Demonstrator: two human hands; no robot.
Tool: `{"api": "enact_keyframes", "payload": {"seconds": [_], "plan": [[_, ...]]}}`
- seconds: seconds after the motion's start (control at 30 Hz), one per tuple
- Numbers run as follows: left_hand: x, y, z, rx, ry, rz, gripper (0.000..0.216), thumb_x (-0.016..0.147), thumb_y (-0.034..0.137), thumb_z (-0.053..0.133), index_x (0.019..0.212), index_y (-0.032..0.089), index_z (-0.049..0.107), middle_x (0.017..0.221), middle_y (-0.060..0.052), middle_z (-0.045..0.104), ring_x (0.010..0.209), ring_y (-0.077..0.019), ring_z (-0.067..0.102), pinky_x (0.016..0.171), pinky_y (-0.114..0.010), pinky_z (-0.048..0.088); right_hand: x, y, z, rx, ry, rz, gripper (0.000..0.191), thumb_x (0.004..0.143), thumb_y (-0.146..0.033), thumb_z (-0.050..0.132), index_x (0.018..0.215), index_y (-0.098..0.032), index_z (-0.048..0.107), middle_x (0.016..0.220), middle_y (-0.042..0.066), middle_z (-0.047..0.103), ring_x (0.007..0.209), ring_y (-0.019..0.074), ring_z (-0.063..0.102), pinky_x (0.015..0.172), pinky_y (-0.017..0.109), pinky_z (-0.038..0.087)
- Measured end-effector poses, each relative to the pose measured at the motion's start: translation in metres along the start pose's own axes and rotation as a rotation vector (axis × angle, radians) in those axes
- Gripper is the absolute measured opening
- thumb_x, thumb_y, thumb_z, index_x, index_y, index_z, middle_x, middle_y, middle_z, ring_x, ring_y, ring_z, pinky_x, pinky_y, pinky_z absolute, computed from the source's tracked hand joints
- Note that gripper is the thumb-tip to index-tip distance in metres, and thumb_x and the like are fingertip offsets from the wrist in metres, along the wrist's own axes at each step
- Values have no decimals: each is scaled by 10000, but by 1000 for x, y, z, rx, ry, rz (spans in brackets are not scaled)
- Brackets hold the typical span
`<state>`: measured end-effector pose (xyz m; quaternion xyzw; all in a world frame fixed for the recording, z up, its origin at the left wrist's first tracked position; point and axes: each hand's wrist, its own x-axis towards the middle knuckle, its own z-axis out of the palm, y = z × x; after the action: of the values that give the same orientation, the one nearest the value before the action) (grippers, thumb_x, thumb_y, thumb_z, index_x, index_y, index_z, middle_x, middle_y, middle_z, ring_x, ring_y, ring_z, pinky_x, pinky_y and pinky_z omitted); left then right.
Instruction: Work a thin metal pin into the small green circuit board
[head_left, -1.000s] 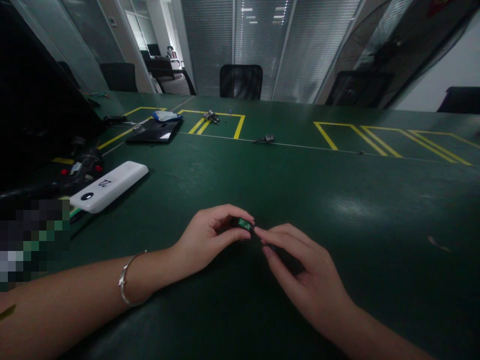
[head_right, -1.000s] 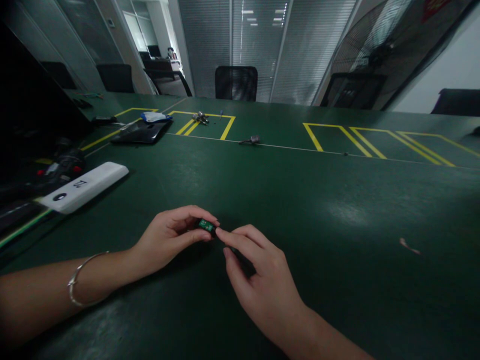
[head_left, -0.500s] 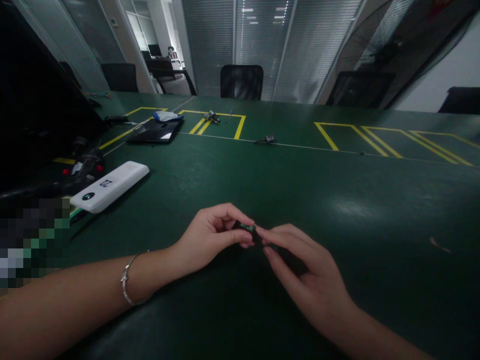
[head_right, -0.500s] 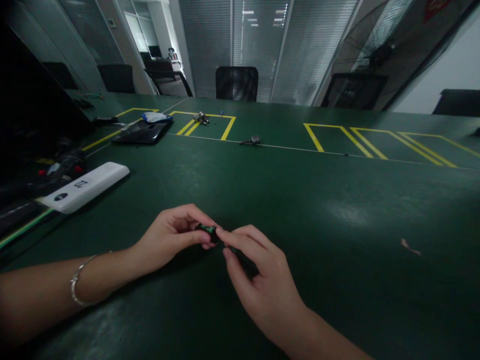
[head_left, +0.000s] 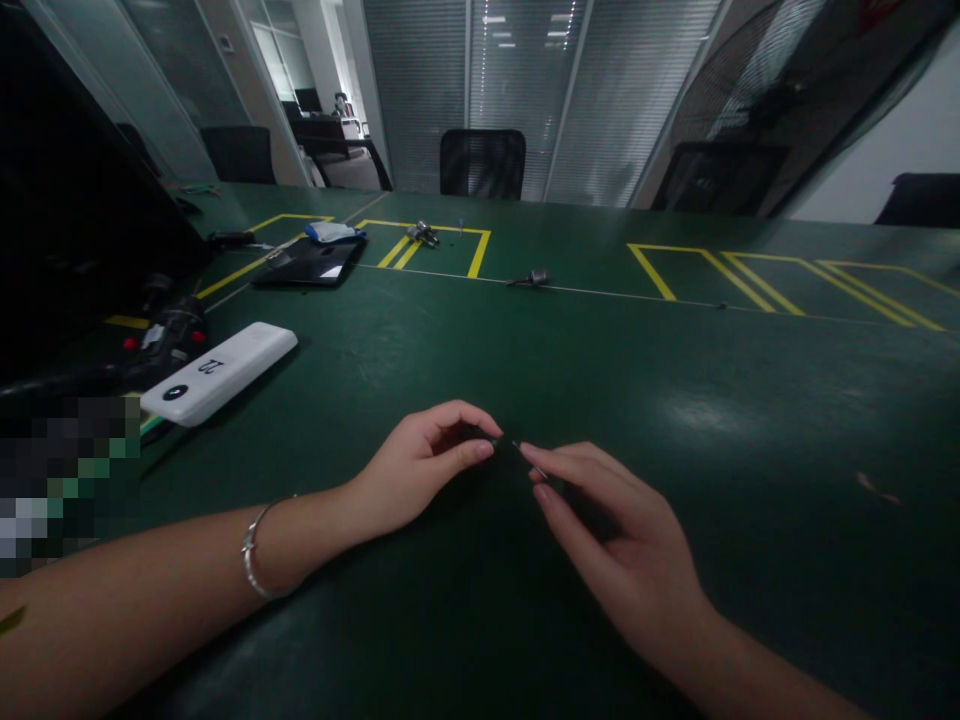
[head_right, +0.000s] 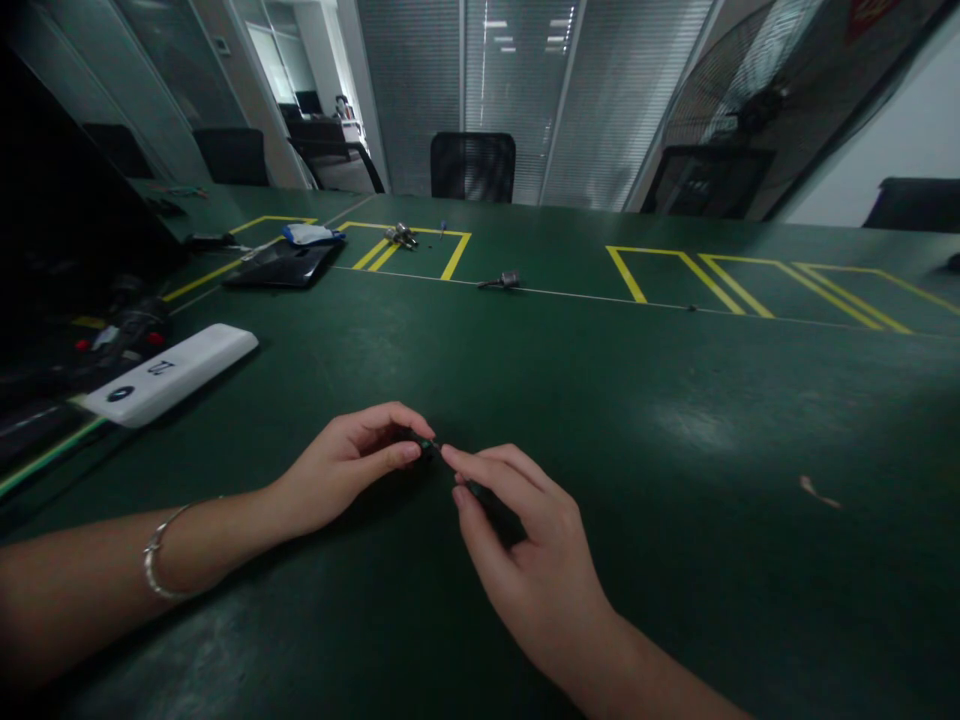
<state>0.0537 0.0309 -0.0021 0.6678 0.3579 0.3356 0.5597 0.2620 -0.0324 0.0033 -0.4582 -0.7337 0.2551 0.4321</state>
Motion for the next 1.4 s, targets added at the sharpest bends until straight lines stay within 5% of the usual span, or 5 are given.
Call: {"api": "enact_keyframes", "payload": {"seconds": [0.23,0.8,0.9,1.07,1.4], "plan": [[-3,9,2,526,-298,251,99,923,215,601,988,207,675,989,-41,684,997,-212,548,915,-350,383,4,1,3,21,25,31,357,895,-136,583,1202,-297,671,969,33,692,841,165,668,678,286,562],[-6,9,4,633,-184,276,202,971,163,461,1106,220,601,1129,-78,620,1072,-236,511,939,-390,375,7,4,4,-75,-120,147,242,881,-137,522,1100,-219,585,1019,62,634,941,208,636,820,385,540],[-6,12,4,706,-144,238,194,935,350,566,1050,195,577,1052,-80,617,979,-248,517,862,-398,377,6,2,3,-129,-178,191,236,847,-99,512,1053,-210,542,1017,71,631,923,222,637,803,406,535],[-4,16,8,837,-178,181,628,686,709,677,978,162,579,989,-100,588,883,-275,492,760,-399,359,4,1,4,-199,-285,224,331,823,-77,529,1117,-226,509,1032,63,645,835,215,650,709,385,530],[-6,12,7,748,-176,162,348,822,403,711,1072,204,574,941,-32,624,863,-221,551,770,-363,386,5,5,6,-164,-236,226,216,860,-118,573,1049,-222,554,1000,45,644,833,200,637,729,364,523]]}}
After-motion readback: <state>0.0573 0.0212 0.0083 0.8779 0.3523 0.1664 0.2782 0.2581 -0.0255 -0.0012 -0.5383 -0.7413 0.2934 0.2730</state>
